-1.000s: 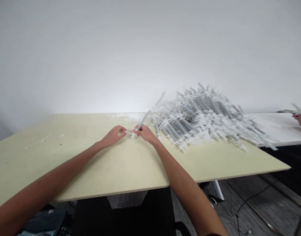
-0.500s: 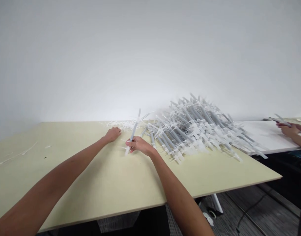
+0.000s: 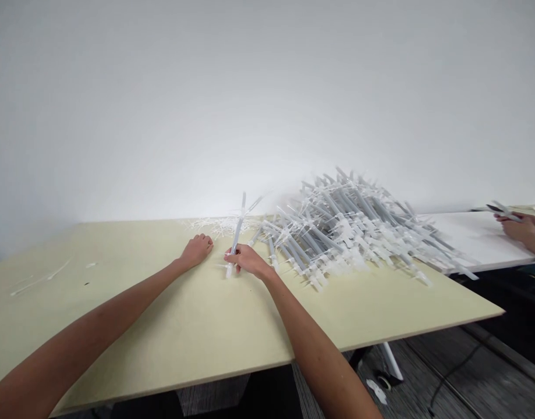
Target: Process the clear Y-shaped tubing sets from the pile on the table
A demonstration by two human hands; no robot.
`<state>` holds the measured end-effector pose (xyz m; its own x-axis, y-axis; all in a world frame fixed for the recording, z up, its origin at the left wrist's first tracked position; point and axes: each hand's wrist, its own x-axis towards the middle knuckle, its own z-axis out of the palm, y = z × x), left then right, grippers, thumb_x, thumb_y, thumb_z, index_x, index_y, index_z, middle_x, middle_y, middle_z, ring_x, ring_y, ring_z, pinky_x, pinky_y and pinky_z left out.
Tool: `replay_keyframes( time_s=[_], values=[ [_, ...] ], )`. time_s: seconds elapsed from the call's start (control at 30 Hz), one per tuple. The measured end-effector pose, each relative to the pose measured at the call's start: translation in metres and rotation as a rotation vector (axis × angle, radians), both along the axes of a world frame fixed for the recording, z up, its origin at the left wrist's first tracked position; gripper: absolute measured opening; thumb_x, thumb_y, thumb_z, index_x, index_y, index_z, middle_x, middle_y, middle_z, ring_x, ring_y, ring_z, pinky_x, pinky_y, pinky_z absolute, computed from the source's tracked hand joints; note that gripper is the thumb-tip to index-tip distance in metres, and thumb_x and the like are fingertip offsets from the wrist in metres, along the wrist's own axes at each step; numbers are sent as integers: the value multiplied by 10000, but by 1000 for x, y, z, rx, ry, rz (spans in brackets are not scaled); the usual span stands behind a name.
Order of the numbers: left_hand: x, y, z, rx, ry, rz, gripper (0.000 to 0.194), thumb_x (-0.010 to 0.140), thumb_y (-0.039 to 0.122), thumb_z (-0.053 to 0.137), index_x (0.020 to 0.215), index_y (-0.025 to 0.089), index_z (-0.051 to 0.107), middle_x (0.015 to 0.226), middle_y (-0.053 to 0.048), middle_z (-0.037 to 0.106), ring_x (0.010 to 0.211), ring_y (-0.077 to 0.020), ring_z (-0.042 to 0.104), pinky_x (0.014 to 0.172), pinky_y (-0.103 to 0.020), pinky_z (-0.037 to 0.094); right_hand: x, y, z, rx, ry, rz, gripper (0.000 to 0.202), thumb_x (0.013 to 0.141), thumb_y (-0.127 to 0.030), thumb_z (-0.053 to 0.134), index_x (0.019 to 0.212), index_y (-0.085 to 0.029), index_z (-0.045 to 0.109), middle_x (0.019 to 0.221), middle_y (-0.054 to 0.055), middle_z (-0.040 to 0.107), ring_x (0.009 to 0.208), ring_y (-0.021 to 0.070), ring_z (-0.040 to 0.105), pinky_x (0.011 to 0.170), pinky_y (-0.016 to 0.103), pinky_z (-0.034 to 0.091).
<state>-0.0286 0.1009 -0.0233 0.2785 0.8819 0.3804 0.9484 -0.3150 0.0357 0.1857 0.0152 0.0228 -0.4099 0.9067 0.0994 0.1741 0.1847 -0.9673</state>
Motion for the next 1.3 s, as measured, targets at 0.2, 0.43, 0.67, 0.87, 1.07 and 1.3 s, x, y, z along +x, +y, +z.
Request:
replay_keyframes(
  time_s=[0.2,0.43,0.67,0.87,1.07,1.3],
  values=[
    [-7,-19,-6,66,-129,-60,261,899,272,322,924,167,560,950,-96,552,925,-212,515,819,-326,384,6,0,16,45,-37,-133,240,662,-313,696,802,-136,613,711,24,565,485,89,476,495,263,410],
    [-6,-24,-5,70,-122,-115,265,906,264,304,910,165,549,923,-90,551,891,-210,510,802,-328,384,49,10,38,269,-609,-537,144,702,-257,652,774,-157,578,740,49,632,613,150,589,569,247,383],
    [-4,-27,-2,67,-114,-119,270,907,251,287,897,166,542,928,-95,548,876,-206,509,795,-326,382,136,-2,58,403,-1109,-750,294,801,-219,515,1064,-111,589,1012,159,644,992,252,589,785,297,407],
    [-7,-38,-1,64,-171,-125,250,893,246,310,901,165,546,946,-94,547,905,-206,507,821,-336,387,161,-18,56,271,-1328,-798,373,819,-226,474,1179,-145,528,1022,178,616,986,293,583,743,372,437],
    [-28,-93,14,24,-252,-230,258,894,306,316,943,214,552,974,-64,571,919,-205,523,830,-349,408,152,-30,36,342,-1400,-876,296,838,-257,474,1103,-152,555,1071,190,544,1045,309,513,725,379,444],
    [-118,-223,46,172,-362,-71,215,869,401,369,944,359,566,974,-11,612,964,-243,554,836,-419,451,137,-56,17,614,-1297,-997,325,851,-267,457,1135,-122,521,1053,198,531,1012,314,477,720,368,427]
  ],
)
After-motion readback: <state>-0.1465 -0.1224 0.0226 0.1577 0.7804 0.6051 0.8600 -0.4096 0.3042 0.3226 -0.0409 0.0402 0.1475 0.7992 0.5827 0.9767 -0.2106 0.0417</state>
